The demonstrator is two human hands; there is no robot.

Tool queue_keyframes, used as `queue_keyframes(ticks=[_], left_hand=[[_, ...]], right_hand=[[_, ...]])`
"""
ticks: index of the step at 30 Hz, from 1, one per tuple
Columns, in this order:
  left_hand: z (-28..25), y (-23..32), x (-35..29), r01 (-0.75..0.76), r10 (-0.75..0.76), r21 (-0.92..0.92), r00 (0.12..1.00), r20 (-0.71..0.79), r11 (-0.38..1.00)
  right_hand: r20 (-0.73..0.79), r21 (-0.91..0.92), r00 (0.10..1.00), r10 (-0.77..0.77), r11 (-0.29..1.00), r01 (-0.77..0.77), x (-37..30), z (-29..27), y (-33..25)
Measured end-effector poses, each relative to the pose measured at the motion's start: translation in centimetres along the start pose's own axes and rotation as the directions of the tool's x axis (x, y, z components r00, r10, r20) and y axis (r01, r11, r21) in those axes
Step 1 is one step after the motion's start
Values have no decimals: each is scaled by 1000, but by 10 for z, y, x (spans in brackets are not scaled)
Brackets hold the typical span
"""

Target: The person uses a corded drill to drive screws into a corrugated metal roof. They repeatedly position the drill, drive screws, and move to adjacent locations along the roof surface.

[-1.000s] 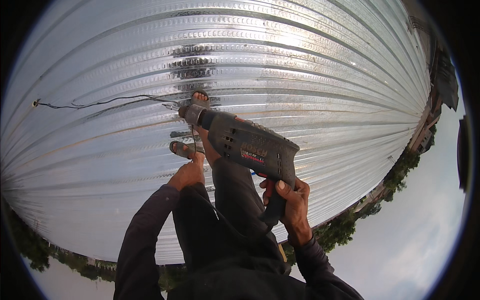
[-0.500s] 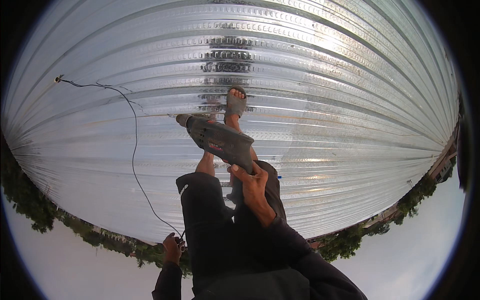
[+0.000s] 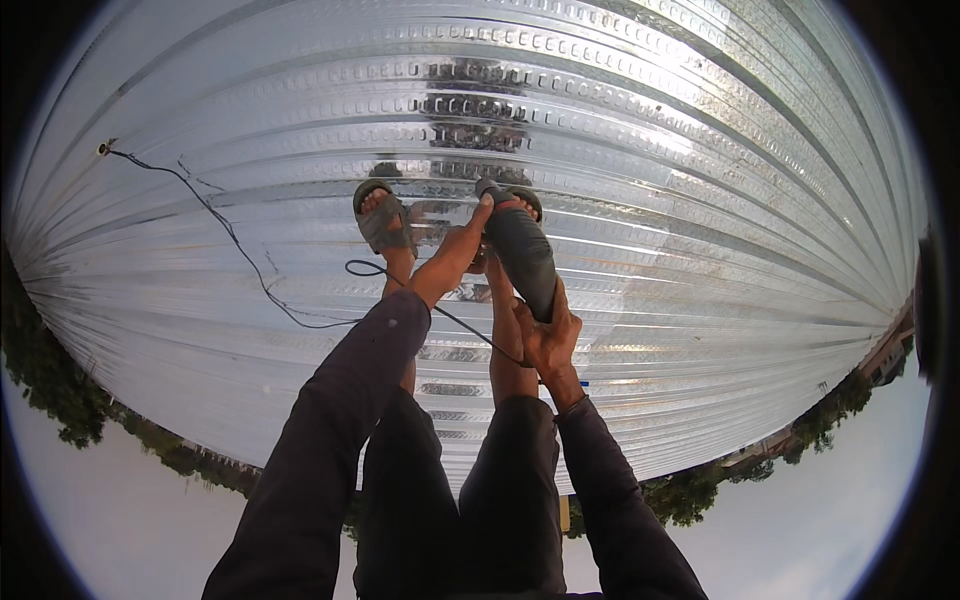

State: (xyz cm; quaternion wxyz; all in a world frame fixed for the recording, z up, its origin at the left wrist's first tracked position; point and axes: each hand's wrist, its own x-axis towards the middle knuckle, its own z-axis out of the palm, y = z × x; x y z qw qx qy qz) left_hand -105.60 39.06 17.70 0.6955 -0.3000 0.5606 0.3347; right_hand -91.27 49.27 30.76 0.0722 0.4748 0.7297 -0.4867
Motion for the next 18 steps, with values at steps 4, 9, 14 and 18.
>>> queue_keyframes(ticks=[4,9,14,18], left_hand=[[16,13,25,-6,80,-360,978,190,933],[0,-5,60,66,137,-619,952,275,783],[-13,-21,74,105,116,-683,956,270,723],[-13,-16,68,114,130,-700,950,285,705]], right_hand=[[69,-187,955,-289,936,297,15,21,57],[218,-293,858,-464,808,511,29,35,86],[300,-361,822,-484,740,567,33,47,93],[313,-390,818,-483,720,574,33,47,90]])
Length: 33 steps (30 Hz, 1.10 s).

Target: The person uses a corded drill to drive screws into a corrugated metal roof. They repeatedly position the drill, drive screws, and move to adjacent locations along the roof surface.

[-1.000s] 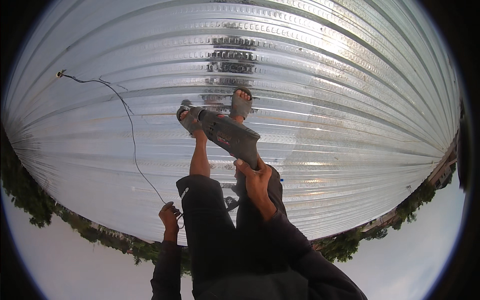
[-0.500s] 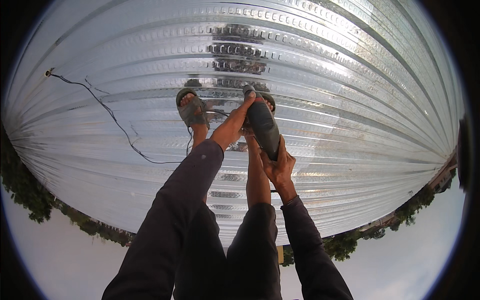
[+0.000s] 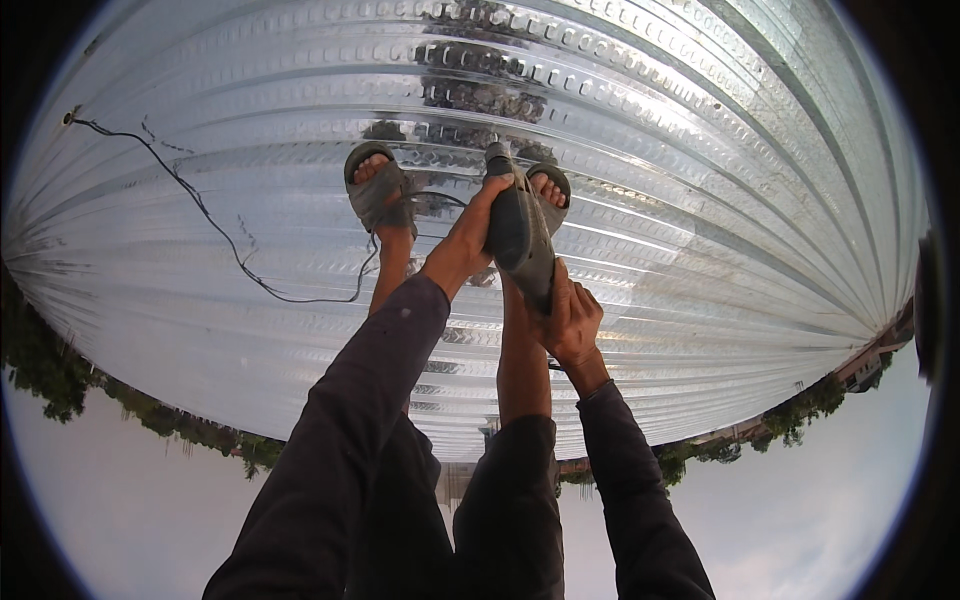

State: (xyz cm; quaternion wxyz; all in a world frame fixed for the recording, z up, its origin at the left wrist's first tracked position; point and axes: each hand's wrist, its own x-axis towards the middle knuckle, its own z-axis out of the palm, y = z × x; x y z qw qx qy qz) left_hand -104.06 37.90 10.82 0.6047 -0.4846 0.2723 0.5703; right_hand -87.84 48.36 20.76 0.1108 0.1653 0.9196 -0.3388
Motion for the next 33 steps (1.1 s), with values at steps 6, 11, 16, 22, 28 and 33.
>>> queue_keyframes(ticks=[6,11,16,22,28,33], left_hand=[[-9,8,11,18,-18,-2,1000,-8,1000],[-17,11,18,-19,20,-32,998,55,999],[-23,3,18,-53,55,-33,996,63,998],[-20,-12,18,-52,54,49,997,-46,997],[8,-16,55,-12,142,402,945,-296,916],[48,-18,68,68,283,656,865,-414,752]], right_hand=[[-1,-1,1000,-9,1000,9,12,2,1],[39,-45,998,42,998,-40,18,3,-2],[191,16,935,300,951,-309,33,-4,-13],[257,88,883,393,901,-426,13,8,-1],[538,537,567,624,265,-801,5,4,39],[657,631,498,566,-52,-774,4,-6,79]])
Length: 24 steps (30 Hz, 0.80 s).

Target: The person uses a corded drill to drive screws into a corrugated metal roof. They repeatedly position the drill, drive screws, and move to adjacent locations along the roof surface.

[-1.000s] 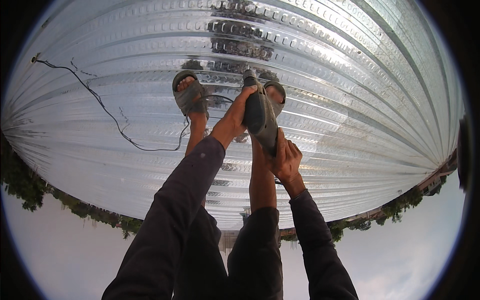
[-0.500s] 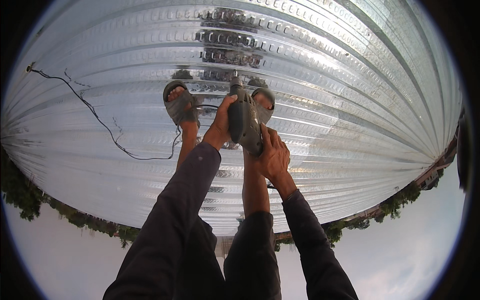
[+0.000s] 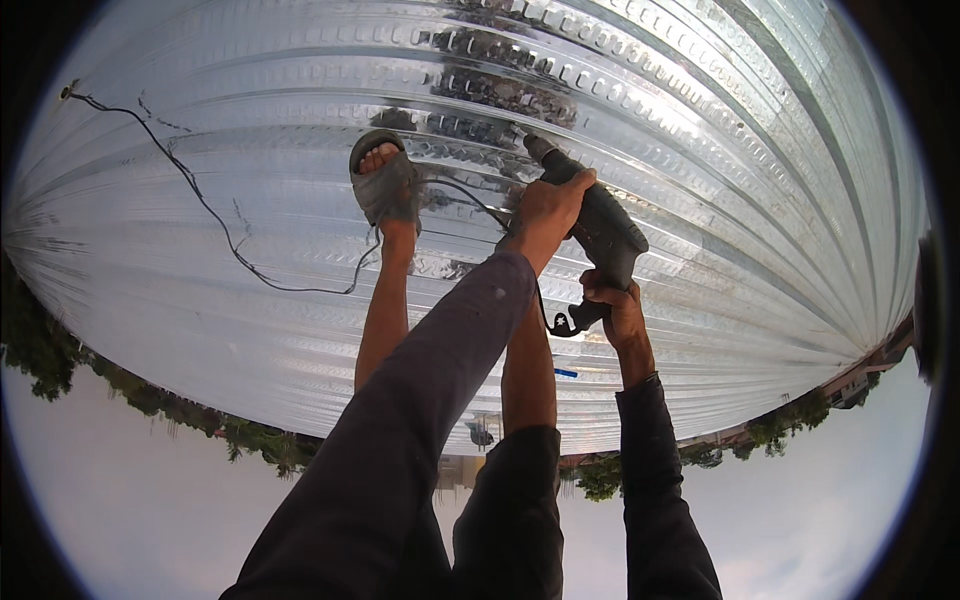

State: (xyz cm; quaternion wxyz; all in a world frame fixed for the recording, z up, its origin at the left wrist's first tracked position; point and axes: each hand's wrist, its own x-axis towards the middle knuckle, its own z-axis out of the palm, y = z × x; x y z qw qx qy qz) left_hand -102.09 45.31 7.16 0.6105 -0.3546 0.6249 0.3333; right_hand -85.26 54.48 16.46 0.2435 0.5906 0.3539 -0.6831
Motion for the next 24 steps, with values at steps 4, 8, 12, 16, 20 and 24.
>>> queue_keyframes(ticks=[4,8,12,16,20,24], left_hand=[[-1,-33,42,1,-39,-213,984,-175,977],[-48,-41,53,-81,-55,-553,973,-225,829],[-76,-41,70,-147,-19,-666,972,-236,731],[-76,-44,72,-209,66,-721,973,-222,660],[-75,-36,64,-227,130,-765,974,-187,603],[-69,-31,66,-247,165,-830,968,-189,501]], right_hand=[[95,153,995,33,987,-48,8,-10,-8],[137,377,989,61,920,-109,-5,-5,-20],[174,467,982,75,872,-149,-31,3,-18],[164,566,983,78,809,-158,-63,21,-15],[148,574,985,88,803,-158,-84,40,-14],[124,667,988,94,729,-153,-92,51,-6]])
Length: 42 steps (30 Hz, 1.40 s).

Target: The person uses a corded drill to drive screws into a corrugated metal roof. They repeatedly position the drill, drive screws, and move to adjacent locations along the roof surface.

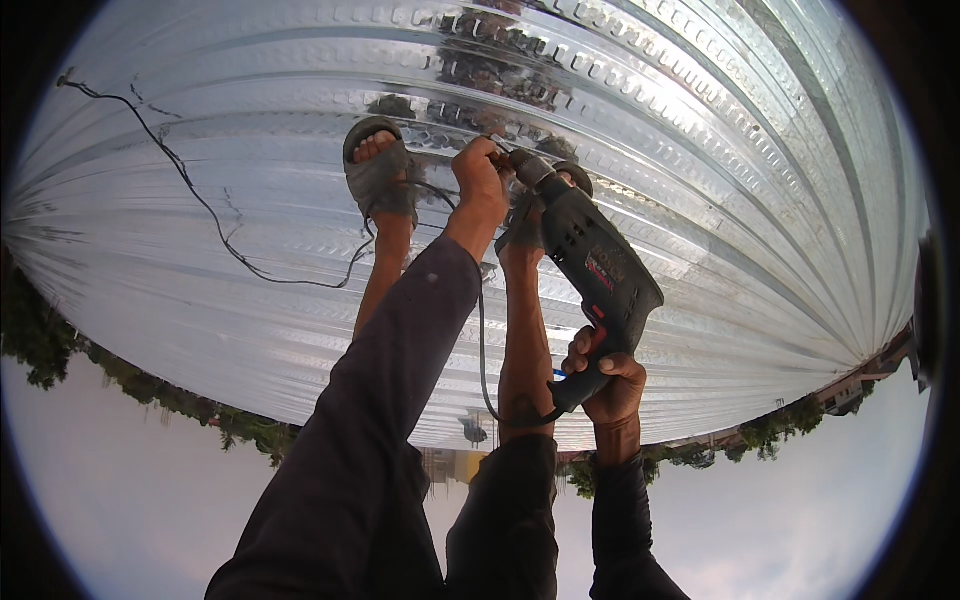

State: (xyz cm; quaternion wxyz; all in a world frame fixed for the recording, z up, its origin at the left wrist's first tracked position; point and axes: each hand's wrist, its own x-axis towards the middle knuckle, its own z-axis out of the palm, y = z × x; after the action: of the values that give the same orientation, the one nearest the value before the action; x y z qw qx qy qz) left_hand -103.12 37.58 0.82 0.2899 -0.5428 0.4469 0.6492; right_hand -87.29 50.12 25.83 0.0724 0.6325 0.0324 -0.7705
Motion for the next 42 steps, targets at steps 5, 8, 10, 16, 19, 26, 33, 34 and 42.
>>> queue_keyframes(ticks=[5,8,10,16,19,26,33,34,42], left_hand=[[16,5,-5,8,6,137,995,-96,991],[9,14,6,107,-105,162,994,-21,981],[2,20,11,179,-195,127,972,127,975],[-12,36,14,340,-402,231,854,330,912],[-17,43,17,386,-489,324,798,352,863],[9,7,-2,485,-502,136,850,159,864],[13,8,2,394,-426,169,871,244,903],[12,11,3,372,-410,201,889,205,906],[4,13,-3,365,-398,208,905,151,907]], right_hand=[[7,6,1000,-5,1000,5,-2,3,11],[7,3,1000,-7,1000,7,-4,8,13],[-12,-13,1000,-14,1000,13,-7,12,14],[-62,-202,997,-52,979,38,-19,9,14],[-163,-396,982,-96,918,24,-25,21,4],[-150,-901,967,-205,431,-48,-23,43,-6],[431,-901,811,-395,-236,363,43,32,1],[446,-891,809,-383,-272,363,45,31,0],[527,-820,794,-303,-427,381,45,22,-4]])
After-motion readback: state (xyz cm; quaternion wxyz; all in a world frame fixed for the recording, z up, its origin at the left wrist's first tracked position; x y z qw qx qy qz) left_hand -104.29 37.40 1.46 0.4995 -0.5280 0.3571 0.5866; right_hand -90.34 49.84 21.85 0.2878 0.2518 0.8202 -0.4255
